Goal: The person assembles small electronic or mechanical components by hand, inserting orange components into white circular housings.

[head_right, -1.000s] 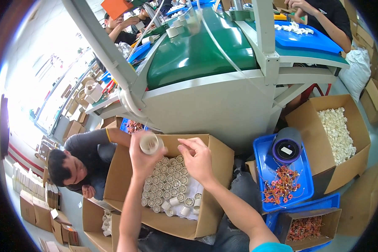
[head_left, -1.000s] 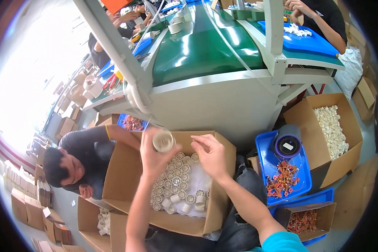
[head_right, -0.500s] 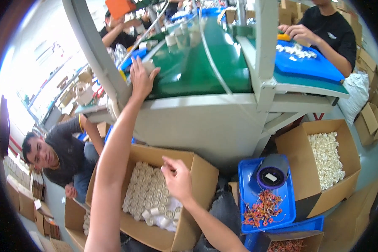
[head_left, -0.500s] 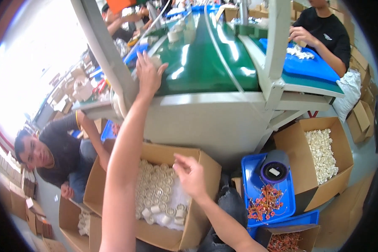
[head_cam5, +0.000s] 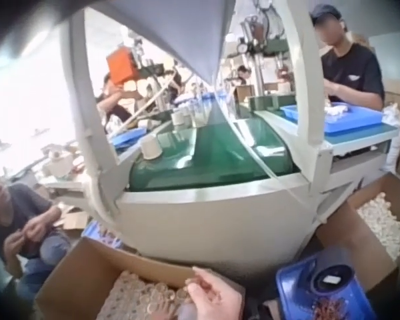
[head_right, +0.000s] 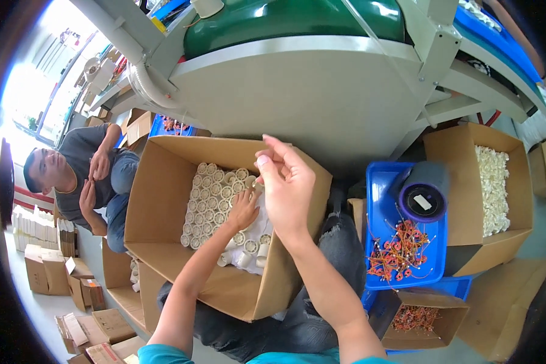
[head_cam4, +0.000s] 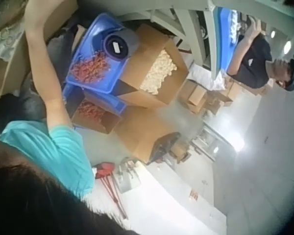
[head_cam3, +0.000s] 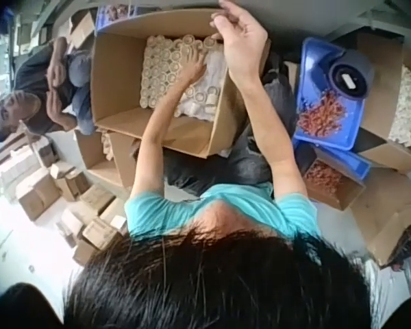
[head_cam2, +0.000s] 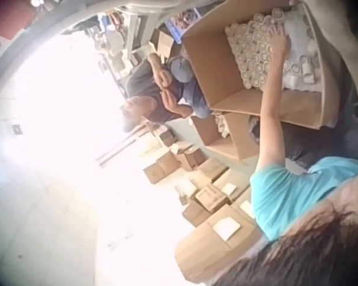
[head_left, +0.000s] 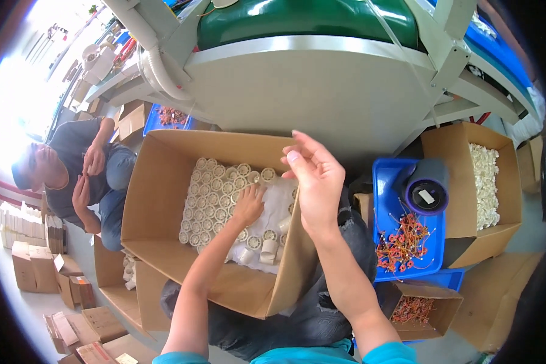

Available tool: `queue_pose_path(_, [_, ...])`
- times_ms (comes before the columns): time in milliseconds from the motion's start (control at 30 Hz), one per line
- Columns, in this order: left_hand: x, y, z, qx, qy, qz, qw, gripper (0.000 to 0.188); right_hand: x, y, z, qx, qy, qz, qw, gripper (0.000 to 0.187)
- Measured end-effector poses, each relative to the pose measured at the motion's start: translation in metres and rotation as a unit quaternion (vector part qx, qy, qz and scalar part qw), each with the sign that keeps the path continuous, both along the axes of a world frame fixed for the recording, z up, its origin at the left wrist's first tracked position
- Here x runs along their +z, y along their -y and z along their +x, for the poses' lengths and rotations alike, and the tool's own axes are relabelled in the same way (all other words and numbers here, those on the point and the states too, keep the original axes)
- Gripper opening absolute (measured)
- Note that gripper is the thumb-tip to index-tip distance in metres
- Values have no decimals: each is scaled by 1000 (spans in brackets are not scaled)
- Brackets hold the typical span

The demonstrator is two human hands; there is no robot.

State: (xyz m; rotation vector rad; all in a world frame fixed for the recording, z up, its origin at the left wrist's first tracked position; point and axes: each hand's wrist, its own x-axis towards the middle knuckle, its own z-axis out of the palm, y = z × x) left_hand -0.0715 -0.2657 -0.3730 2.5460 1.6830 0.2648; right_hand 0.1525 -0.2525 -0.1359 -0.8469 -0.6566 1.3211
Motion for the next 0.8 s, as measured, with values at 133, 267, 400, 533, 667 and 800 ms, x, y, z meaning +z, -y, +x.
queue_pose_path(133, [-47,-26,6,91,-40,-35,994,64,1,6,-10,17,12,-8,1000,31])
queue_pose_path(267, [-72,-56,30,144,-22,-12,989,67,-6,9,-14,26,27,-22,999,33])
queue_pose_path(400, [-95,-72,30,171,-33,-27,984,41,-7,8,-20,51,22,-32,998,33])
queue_pose_path(533, [-90,-66,-12,147,69,-7,987,36,-5,4,-38,59,4,-25,998,33])
queue_pose_path(667, [43,-52,91,95,407,-120,900,27,-29,-7,-5,-3,79,-5,997,32])
queue_pose_path(800, [35,-35,-23,92,181,97,974,30,-10,-9,-22,-1,114,42,993,31])
